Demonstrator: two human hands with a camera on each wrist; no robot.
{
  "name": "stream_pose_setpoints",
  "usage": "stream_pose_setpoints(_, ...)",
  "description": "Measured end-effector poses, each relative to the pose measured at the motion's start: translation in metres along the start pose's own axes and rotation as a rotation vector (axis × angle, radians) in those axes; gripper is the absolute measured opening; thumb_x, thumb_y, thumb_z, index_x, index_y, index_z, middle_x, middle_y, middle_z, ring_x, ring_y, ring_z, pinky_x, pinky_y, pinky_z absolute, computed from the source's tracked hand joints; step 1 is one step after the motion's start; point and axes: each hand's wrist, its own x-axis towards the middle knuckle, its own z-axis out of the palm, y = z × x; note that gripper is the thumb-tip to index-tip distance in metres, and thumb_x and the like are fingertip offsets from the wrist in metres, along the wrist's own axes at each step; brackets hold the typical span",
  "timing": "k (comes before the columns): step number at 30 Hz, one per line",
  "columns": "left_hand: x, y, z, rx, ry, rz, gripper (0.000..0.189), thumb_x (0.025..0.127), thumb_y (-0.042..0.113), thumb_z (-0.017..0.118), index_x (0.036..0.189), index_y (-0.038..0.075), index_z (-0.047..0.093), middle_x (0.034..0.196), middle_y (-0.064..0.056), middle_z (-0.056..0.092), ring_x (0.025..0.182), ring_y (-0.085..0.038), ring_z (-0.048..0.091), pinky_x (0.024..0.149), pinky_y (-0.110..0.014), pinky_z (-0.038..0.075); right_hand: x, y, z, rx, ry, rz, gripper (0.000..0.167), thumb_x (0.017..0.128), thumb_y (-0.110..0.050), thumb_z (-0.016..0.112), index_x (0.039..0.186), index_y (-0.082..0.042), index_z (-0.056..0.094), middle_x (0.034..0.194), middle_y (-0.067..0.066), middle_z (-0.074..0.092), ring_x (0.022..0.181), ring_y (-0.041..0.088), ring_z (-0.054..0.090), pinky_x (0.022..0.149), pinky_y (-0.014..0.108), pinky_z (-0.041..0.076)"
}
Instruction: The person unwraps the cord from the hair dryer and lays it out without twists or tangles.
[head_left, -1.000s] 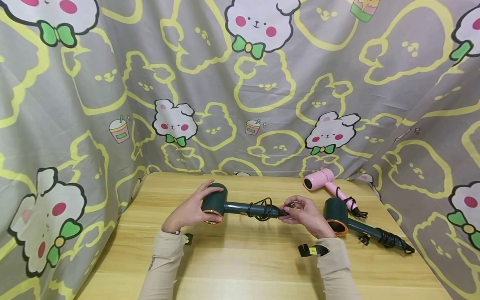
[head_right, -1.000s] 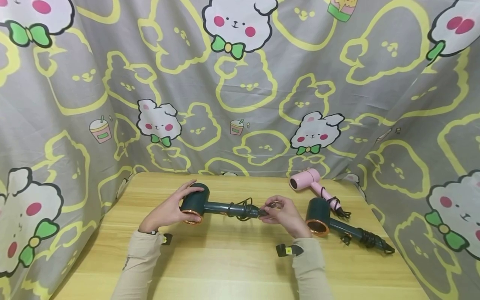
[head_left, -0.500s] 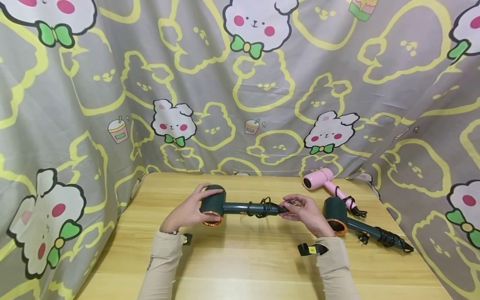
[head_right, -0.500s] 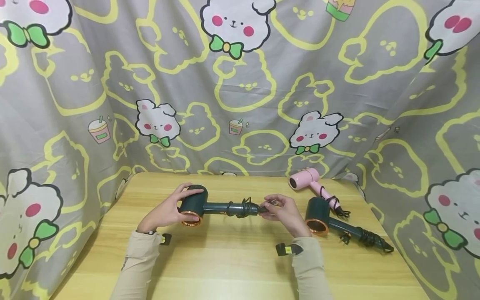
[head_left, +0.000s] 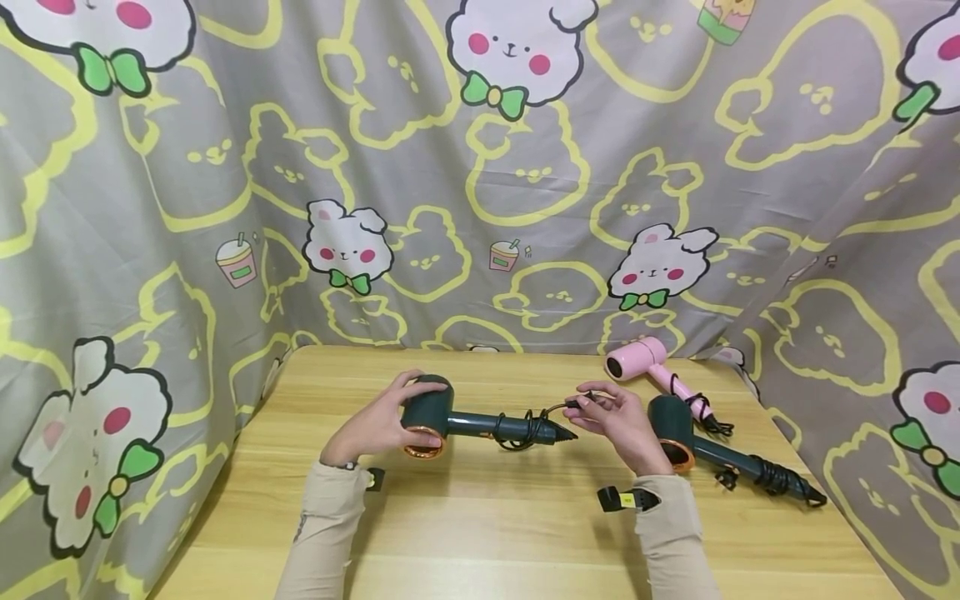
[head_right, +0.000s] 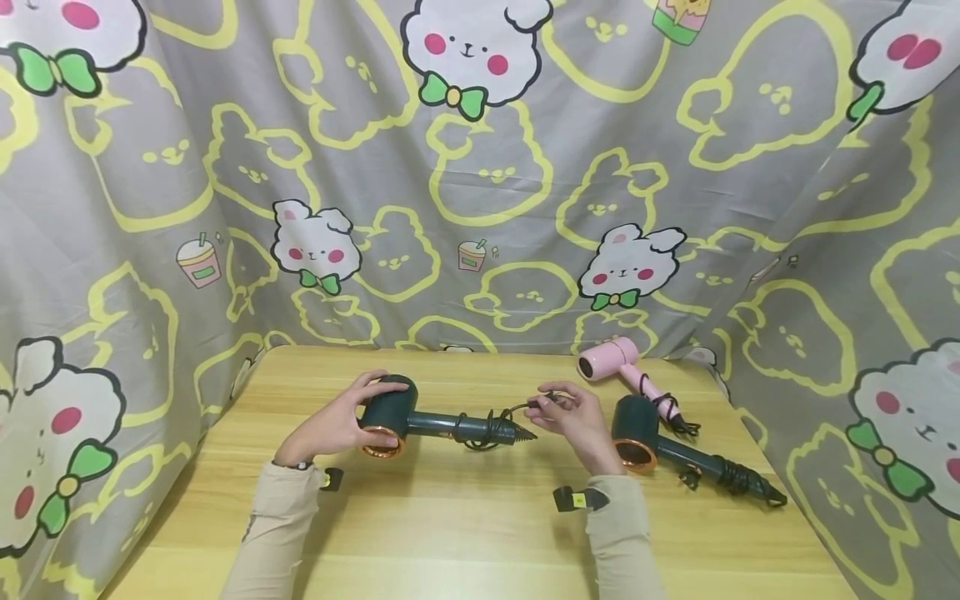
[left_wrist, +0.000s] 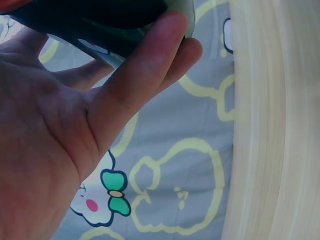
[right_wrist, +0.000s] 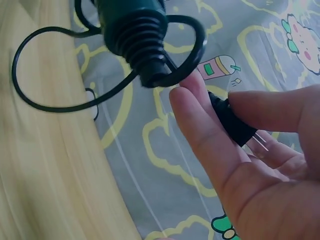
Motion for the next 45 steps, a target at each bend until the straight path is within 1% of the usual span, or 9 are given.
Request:
stream_pose_setpoints(5, -0.0004, -0.0019, 0.0007, 0.007, -0.001, -0.015, 0.080, 0.070, 0.056, 0.092, 0.141, 0.042, 0.058, 0.162, -0.006, 0.033, 0.124, -0.037, 0.057, 0.094, -0.046, 0.053, 0.0021, -0.0009, 0.0019, 0.025, -0.011, -0.017, 0.024, 0.104, -0.008, 0.061, 0.125, 0.002, 0.056, 0.114, 0.009, 0.074, 0.096, 0.016, 0.078, 0.089, 0.033, 0.061)
stream_pose_setpoints(11, 0.0006, -0.0030, 0.0010, 0.000, -0.003, -0.026, 0.080, 0.071, 0.056, 0.092, 0.141, 0.043, 0.058, 0.164, -0.007, 0.031, 0.125, -0.038, 0.058, 0.096, -0.049, 0.053, 0.0018, -0.0009, 0.0027, 0.041, -0.034, -0.032, 0.025, 0.104, -0.007, 0.062, 0.123, 0.005, 0.054, 0.114, 0.008, 0.074, 0.098, 0.017, 0.077, 0.091, 0.035, 0.060)
stream_pose_setpoints(18, 0.0010, -0.0030, 0.0022, -0.017, -0.016, -0.042, 0.079, 0.072, 0.054, 0.092, 0.141, 0.043, 0.058, 0.164, -0.005, 0.031, 0.127, -0.038, 0.057, 0.098, -0.051, 0.053, 0.0027, 0.0014, 0.0036, 0.043, -0.027, -0.016, 0.024, 0.103, -0.011, 0.063, 0.121, 0.003, 0.054, 0.113, 0.008, 0.075, 0.096, 0.016, 0.077, 0.090, 0.035, 0.061)
stream_pose_setpoints(25, 0.0003, -0.0030, 0.0025, -0.021, -0.022, -0.042, 0.079, 0.072, 0.054, 0.092, 0.142, 0.041, 0.058, 0.164, -0.006, 0.030, 0.127, -0.038, 0.058, 0.097, -0.052, 0.053, 0.0029, 0.0032, 0.0055, 0.031, -0.023, -0.008, 0.025, 0.104, -0.011, 0.063, 0.122, 0.004, 0.054, 0.115, 0.010, 0.074, 0.096, 0.017, 0.077, 0.088, 0.034, 0.061)
stream_pose_setpoints(30, 0.0011, -0.0045, 0.0026, -0.014, -0.026, -0.043, 0.079, 0.072, 0.055, 0.091, 0.142, 0.042, 0.057, 0.164, -0.005, 0.030, 0.125, -0.037, 0.059, 0.096, -0.051, 0.053, 0.0025, 0.0032, 0.0060, 0.042, -0.026, -0.008, 0.023, 0.104, -0.010, 0.062, 0.121, 0.003, 0.055, 0.112, 0.007, 0.075, 0.094, 0.016, 0.077, 0.088, 0.035, 0.061)
stream_pose_setpoints(37, 0.0015, -0.0045, 0.0016, -0.010, -0.024, -0.044, 0.080, 0.071, 0.056, 0.092, 0.141, 0.042, 0.058, 0.164, -0.006, 0.032, 0.129, -0.039, 0.056, 0.099, -0.054, 0.052, 0.0021, 0.0024, 0.0051, 0.029, -0.054, -0.034, 0.023, 0.105, -0.011, 0.061, 0.120, 0.004, 0.055, 0.110, 0.005, 0.075, 0.094, 0.016, 0.077, 0.088, 0.033, 0.061)
stream_pose_setpoints(45, 0.0021, -0.0037, 0.0021, 0.011, -0.031, -0.039, 0.080, 0.071, 0.058, 0.091, 0.142, 0.040, 0.058, 0.162, -0.008, 0.035, 0.125, -0.036, 0.059, 0.096, -0.050, 0.054, 0.0030, 0.0057, 0.0065, 0.021, -0.051, -0.022, 0.026, 0.104, -0.012, 0.062, 0.121, 0.006, 0.055, 0.109, 0.005, 0.074, 0.094, 0.016, 0.077, 0.088, 0.034, 0.062)
